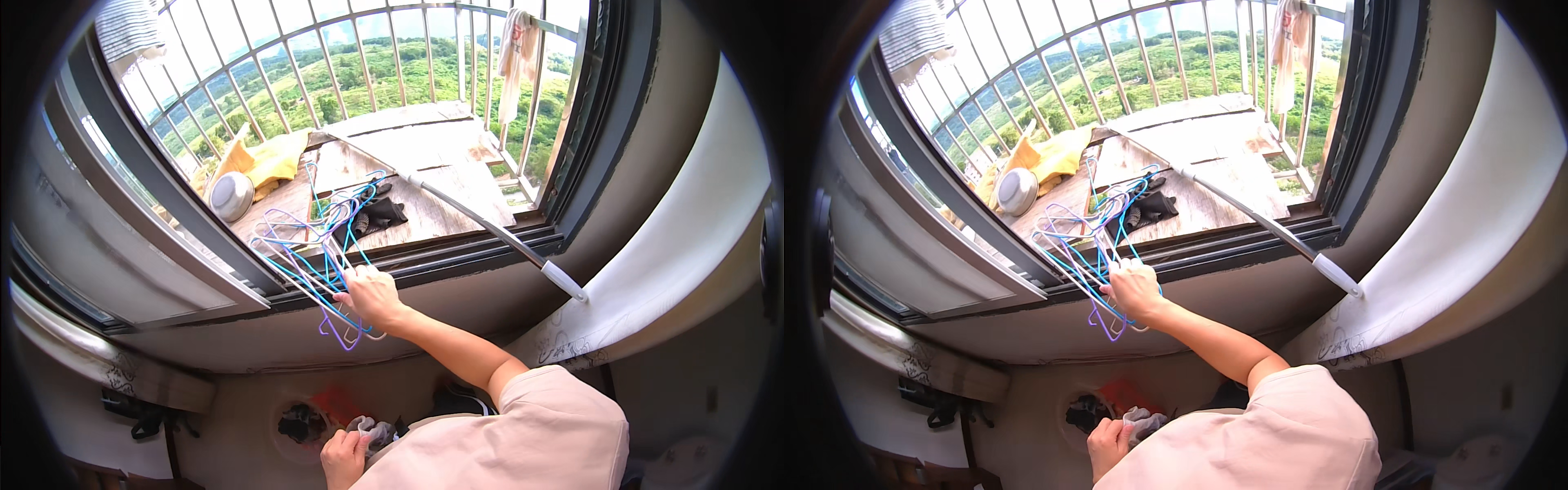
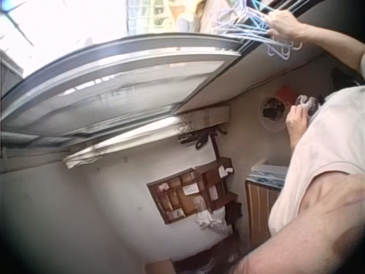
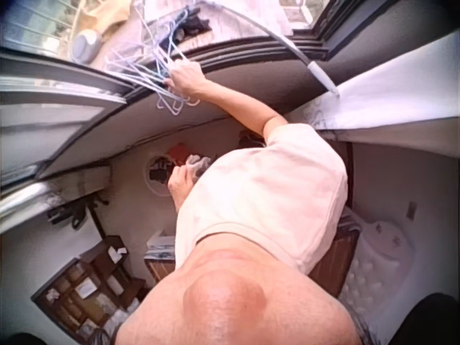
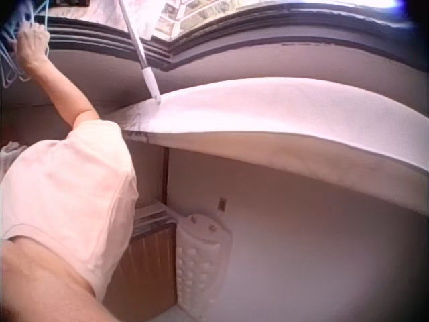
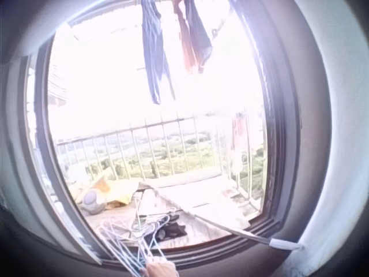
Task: The person takes hangers from a closet, goes to a laundry basket, and hangs a pair of shorts and a shirt on a rod outside a window.
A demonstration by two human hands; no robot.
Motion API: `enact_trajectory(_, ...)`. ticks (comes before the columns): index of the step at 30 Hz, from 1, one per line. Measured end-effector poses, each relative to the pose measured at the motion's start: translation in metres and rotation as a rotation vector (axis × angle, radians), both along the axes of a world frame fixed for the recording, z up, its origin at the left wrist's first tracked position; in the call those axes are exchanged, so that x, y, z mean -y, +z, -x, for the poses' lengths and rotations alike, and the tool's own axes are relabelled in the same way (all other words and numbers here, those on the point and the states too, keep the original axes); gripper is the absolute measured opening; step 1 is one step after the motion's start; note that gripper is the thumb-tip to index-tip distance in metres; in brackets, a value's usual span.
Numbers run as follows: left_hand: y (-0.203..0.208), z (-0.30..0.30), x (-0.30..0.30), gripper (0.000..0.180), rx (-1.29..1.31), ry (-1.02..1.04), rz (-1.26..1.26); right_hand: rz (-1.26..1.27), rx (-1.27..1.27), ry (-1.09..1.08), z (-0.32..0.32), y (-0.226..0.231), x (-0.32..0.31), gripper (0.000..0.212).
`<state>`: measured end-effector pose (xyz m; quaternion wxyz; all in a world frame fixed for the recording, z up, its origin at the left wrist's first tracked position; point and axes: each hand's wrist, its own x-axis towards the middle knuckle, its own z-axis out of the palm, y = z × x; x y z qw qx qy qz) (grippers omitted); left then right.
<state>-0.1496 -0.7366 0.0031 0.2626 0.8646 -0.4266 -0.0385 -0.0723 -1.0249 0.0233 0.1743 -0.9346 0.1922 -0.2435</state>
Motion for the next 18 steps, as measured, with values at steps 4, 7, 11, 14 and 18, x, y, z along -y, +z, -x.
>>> enact_trajectory(4,0.013,0.01,0.007,0.025,0.014,0.165,0.018,-0.083,-0.025,-0.036,-0.017,-0.007,0.002,0.03)
enact_trajectory(7,0.014,0.013,0.013,0.022,-0.035,0.239,-0.002,-0.175,-0.006,-0.009,-0.022,-0.008,0.014,0.027)
enact_trajectory(11,0.007,0.012,0.026,0.019,0.007,0.225,-0.018,-0.227,0.137,0.065,-0.021,-0.001,0.022,0.015)
enact_trajectory(14,0.005,0.013,0.026,0.012,-0.021,0.201,-0.153,-0.274,0.294,0.128,-0.021,0.009,0.015,0.014)
enact_trajectory(18,0.011,0.008,0.045,0.012,-0.077,0.218,-0.094,-0.405,0.337,0.356,-0.005,0.029,0.023,0.016)
